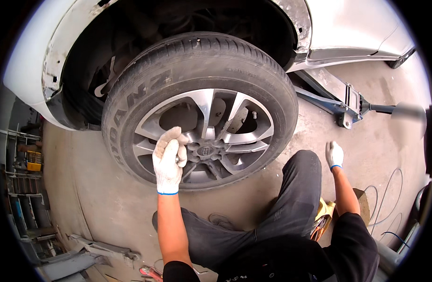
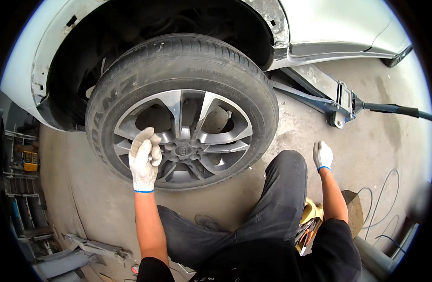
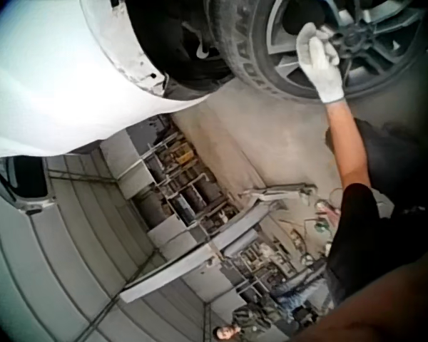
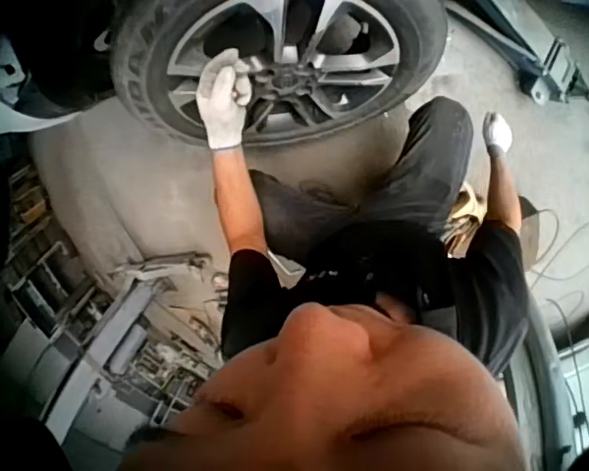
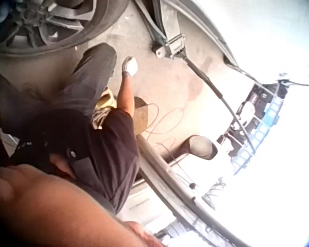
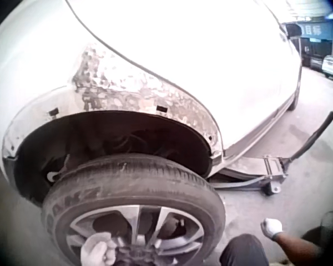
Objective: The person removes a tire from a white car, uses a floor jack to lower the vehicle, then reinstalls the tire and tightens the lug nuts with a lug wrench.
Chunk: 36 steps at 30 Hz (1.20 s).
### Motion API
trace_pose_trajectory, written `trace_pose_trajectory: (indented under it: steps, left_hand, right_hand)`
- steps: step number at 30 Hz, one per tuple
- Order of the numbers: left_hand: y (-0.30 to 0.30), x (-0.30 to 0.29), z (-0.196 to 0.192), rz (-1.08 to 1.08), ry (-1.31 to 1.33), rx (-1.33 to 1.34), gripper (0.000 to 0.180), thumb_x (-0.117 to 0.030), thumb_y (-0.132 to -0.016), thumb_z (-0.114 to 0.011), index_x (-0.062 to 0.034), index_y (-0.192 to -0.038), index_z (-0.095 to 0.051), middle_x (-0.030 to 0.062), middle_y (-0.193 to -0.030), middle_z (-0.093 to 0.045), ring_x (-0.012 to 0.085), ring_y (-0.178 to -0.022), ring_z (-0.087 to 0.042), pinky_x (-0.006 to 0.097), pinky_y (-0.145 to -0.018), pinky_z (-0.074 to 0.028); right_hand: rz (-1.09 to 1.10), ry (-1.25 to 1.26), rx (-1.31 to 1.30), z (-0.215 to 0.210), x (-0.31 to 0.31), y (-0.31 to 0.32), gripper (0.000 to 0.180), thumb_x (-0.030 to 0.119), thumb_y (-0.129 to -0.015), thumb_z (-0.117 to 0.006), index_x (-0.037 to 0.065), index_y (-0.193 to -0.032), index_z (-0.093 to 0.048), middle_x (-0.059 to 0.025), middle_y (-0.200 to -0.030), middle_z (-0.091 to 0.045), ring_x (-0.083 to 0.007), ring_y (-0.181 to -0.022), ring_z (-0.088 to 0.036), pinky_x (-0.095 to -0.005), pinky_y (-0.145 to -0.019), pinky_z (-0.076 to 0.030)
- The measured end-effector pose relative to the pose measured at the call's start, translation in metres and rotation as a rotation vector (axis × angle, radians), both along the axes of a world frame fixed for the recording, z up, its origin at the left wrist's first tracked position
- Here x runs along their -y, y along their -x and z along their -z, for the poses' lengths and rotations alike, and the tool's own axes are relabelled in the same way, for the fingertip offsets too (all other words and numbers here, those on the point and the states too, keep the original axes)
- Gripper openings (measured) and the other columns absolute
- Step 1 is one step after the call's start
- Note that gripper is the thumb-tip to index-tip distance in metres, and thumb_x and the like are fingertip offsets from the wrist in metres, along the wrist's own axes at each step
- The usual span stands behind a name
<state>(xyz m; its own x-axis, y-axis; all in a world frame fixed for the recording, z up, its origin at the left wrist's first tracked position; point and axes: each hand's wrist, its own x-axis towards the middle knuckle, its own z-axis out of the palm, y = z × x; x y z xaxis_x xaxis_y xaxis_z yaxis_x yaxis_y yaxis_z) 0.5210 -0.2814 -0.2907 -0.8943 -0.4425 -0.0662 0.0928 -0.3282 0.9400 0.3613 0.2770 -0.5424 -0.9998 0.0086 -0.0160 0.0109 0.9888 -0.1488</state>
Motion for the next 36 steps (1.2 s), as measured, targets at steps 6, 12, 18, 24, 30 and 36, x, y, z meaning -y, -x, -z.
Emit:
trace_pose_trajectory:
  steps: [6,12,18,24,30,36]
  left_hand:
    - [0.033,-0.012,-0.039,0.1,0.067,0.208,0.054,-0.003,-0.082,-0.053,0.0051,-0.136,-0.052,0.0191,-0.137,-0.057,0.007,-0.057,-0.051,0.021,-0.046,-0.036]
    - [0.053,-0.019,-0.022,0.204,0.26,0.325,0.062,-0.006,-0.081,-0.054,0.007,-0.141,-0.046,0.0166,-0.11,-0.067,0.0088,-0.056,-0.053,0.023,-0.046,-0.04]
    - [0.061,-0.027,-0.013,0.179,0.459,0.384,0.029,-0.004,-0.083,-0.048,0.0053,-0.109,-0.057,0.0061,-0.081,-0.058,0.0092,-0.056,-0.049,0.026,-0.047,-0.04]
    - [0.064,-0.044,-0.022,0.123,0.49,0.404,0.022,-0.001,-0.077,-0.047,-0.0006,-0.096,-0.059,0.0028,-0.065,-0.053,0.0081,-0.043,-0.044,0.024,-0.036,-0.031]
    - [0.055,-0.051,-0.017,-0.027,0.513,0.425,0.022,-0.003,-0.079,-0.048,-0.0002,-0.099,-0.058,0.0036,-0.067,-0.053,0.009,-0.045,-0.045,0.025,-0.037,-0.033]
    - [0.005,-0.046,-0.018,-0.112,0.444,0.447,0.014,0.002,-0.075,-0.049,0.0004,-0.088,-0.051,0.0073,-0.058,-0.048,0.0118,-0.041,-0.042,0.025,-0.037,-0.034]
  right_hand:
    - [-0.848,0.49,0.225,-0.17,0.205,-0.044,0.044,0.038,-0.09,-0.059,0.0,-0.11,-0.058,-0.024,-0.088,-0.067,-0.0418,-0.082,-0.066,-0.0474,-0.076,-0.053]
    - [-0.852,0.401,0.466,-0.111,0.334,-0.099,0.082,0.055,-0.083,-0.065,-0.012,-0.127,-0.046,-0.034,-0.107,-0.062,-0.0469,-0.101,-0.062,-0.0505,-0.088,-0.051]
    - [-0.555,0.743,0.698,-0.089,0.378,-0.106,0.073,0.064,-0.084,-0.061,-0.008,-0.095,-0.066,-0.0294,-0.094,-0.068,-0.0446,-0.09,-0.066,-0.0486,-0.081,-0.051]
    - [-0.617,0.65,0.867,-0.097,0.373,-0.096,0.08,0.07,-0.088,-0.05,-0.007,-0.095,-0.069,-0.0312,-0.095,-0.068,-0.0443,-0.095,-0.066,-0.0484,-0.084,-0.051]
    - [-0.798,0.667,0.855,-0.079,0.369,-0.089,0.084,0.073,-0.09,-0.043,-0.007,-0.092,-0.07,-0.0308,-0.09,-0.068,-0.0452,-0.088,-0.067,-0.0498,-0.08,-0.052]
    - [-0.9,0.722,0.768,-0.055,0.374,-0.111,0.073,0.066,-0.092,-0.046,-0.002,-0.086,-0.07,-0.0237,-0.076,-0.068,-0.0424,-0.071,-0.067,-0.0497,-0.069,-0.053]
